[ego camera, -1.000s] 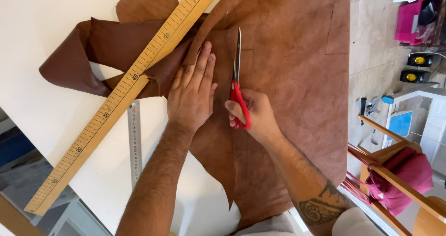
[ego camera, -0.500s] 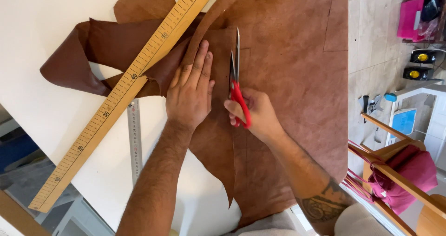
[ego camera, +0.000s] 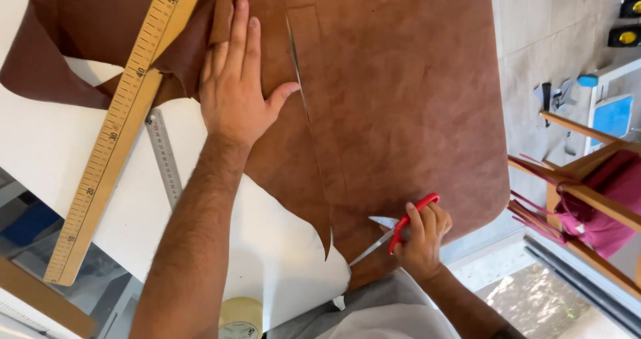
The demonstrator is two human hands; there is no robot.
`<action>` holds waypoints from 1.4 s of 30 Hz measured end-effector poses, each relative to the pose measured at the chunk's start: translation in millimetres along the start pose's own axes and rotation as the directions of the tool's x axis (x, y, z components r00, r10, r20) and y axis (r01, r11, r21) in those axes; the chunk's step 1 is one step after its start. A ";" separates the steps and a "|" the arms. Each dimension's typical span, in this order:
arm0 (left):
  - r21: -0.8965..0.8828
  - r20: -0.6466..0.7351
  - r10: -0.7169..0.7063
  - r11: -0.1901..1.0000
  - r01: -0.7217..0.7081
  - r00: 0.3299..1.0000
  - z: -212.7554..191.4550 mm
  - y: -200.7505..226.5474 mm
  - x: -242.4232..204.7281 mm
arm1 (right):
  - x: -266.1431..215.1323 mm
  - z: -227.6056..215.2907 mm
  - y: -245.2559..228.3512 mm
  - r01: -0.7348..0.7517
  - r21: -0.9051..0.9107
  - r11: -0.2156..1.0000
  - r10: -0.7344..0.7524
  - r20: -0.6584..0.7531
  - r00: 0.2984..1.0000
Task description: Marking lines on a piece of leather with a ruler and pencil, then cutting out strips using scissors.
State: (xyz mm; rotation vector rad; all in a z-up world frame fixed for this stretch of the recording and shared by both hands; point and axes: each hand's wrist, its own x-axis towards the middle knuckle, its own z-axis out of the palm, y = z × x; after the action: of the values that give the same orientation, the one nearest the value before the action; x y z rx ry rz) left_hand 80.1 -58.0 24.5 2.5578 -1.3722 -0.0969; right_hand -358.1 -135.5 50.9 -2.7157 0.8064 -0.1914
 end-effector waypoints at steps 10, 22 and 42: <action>-0.073 0.029 0.537 0.842 -0.534 0.843 -27.7 12.6 -4.5 | -12.4 28.5 -1.0 0.006 0.092 0.996 0.021 -0.294 0.955; -0.410 0.143 0.125 0.910 -0.056 0.982 -27.4 98.4 -127.5 | -9.0 14.4 -3.2 0.145 0.316 0.938 0.050 -0.535 0.843; -0.703 0.633 0.227 0.569 0.426 0.740 11.1 152.9 -169.6 | -34.3 10.2 0.8 0.135 0.660 0.739 0.288 -0.491 0.822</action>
State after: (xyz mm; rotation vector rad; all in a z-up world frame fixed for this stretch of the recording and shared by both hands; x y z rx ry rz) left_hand -140.6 -0.8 41.2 1.7587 -0.9255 -1.4660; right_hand -385.0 -114.6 39.6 -1.9059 0.7869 -1.0972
